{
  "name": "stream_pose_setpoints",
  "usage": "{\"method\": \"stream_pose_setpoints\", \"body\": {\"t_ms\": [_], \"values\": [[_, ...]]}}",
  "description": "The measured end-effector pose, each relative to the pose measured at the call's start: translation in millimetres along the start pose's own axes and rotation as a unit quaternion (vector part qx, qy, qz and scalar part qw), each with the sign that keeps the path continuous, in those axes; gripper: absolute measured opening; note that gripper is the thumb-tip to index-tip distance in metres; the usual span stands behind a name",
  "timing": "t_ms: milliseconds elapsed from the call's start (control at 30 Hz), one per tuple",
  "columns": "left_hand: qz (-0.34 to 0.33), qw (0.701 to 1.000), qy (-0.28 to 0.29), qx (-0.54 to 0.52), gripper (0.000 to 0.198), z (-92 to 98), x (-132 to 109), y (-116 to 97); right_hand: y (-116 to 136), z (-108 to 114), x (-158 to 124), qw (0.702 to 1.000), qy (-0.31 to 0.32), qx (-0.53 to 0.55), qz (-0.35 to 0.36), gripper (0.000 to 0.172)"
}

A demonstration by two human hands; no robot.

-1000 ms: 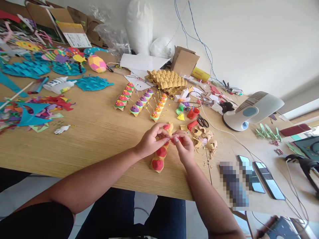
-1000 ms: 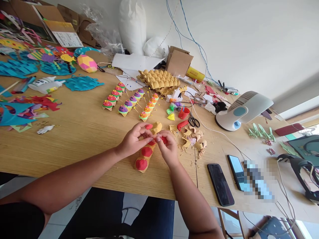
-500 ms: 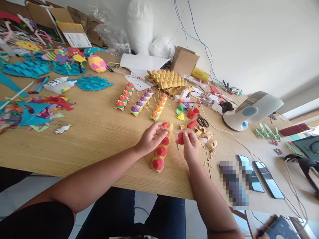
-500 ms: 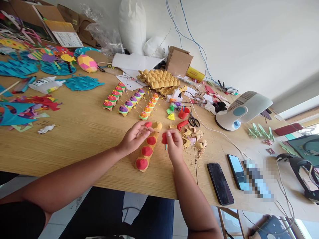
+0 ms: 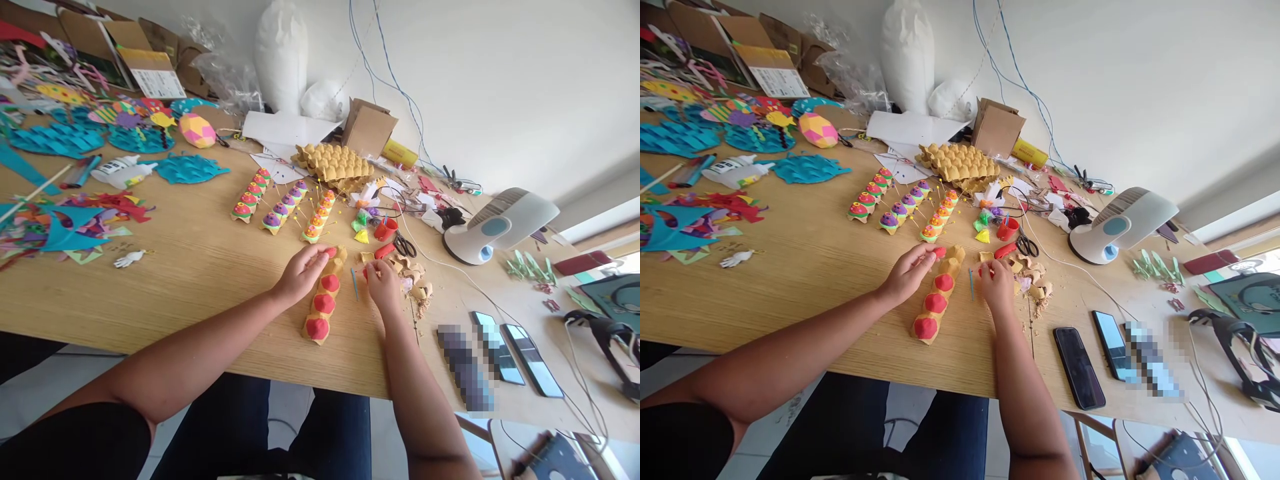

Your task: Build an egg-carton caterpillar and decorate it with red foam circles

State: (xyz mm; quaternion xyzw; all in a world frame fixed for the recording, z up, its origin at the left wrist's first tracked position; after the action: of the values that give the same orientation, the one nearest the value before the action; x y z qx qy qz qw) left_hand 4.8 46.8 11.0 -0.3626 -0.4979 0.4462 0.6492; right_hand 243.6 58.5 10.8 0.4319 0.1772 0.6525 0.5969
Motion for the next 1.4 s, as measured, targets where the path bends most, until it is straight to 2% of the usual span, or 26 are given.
{"method": "stream_pose_setpoints", "body": {"t_ms": [133,233,333,433,600,700,933,1167,1300,1400], "values": [[0.002,1.0,0.006,-0.019,0.053,-0.1,1,-1,2,4,-2,0.995,-0.05,-0.084,0.034,0.024],[0.005,0.999,0.028,-0.021,0.065,0.0,0,-3,16,5,-8,0.989,-0.079,-0.067,0.11,0.032],[-0.001,0.997,0.068,-0.025,0.074,-1.2,-1,-6,35,1,-18,0.976,-0.056,-0.007,0.211,0.037],[-0.011,0.992,0.118,-0.043,0.078,-4.3,-4,-9,48,-6,-26,0.964,-0.009,0.014,0.266,0.046],[-0.003,0.984,0.167,-0.068,0.082,-8.7,-7,-14,56,-12,-32,0.952,0.032,0.042,0.302,0.032],[-0.005,0.985,0.166,-0.053,0.082,-9.2,-7,-14,56,-11,-32,0.954,0.035,0.049,0.293,0.027],[-0.035,0.991,0.131,-0.007,0.074,-7.8,-6,-7,56,-12,-32,0.973,0.035,0.079,0.213,0.018],[-0.004,0.981,0.171,-0.092,0.075,-14.0,-9,-6,56,-11,-31,0.977,0.021,0.115,0.179,0.012],[0.001,0.987,0.129,-0.097,0.072,-10.4,-5,-2,56,-10,-32,0.977,0.012,0.128,0.168,0.011],[0.022,0.991,0.095,-0.095,0.059,-6.5,-1,-1,53,-11,-33,0.978,0.009,0.159,0.133,0.012]]}}
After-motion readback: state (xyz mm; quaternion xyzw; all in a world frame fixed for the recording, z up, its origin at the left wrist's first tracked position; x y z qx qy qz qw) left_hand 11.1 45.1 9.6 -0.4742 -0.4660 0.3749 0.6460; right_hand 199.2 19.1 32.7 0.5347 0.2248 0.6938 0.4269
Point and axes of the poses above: each hand's wrist, its own x-axis towards the middle knuckle, its own z-axis out of the back of the hand, y = z × x, the point moved 4 cm from there along x, towards the middle knuckle, and after that the axes turned 13 degrees about x, right-handed, at the moved point
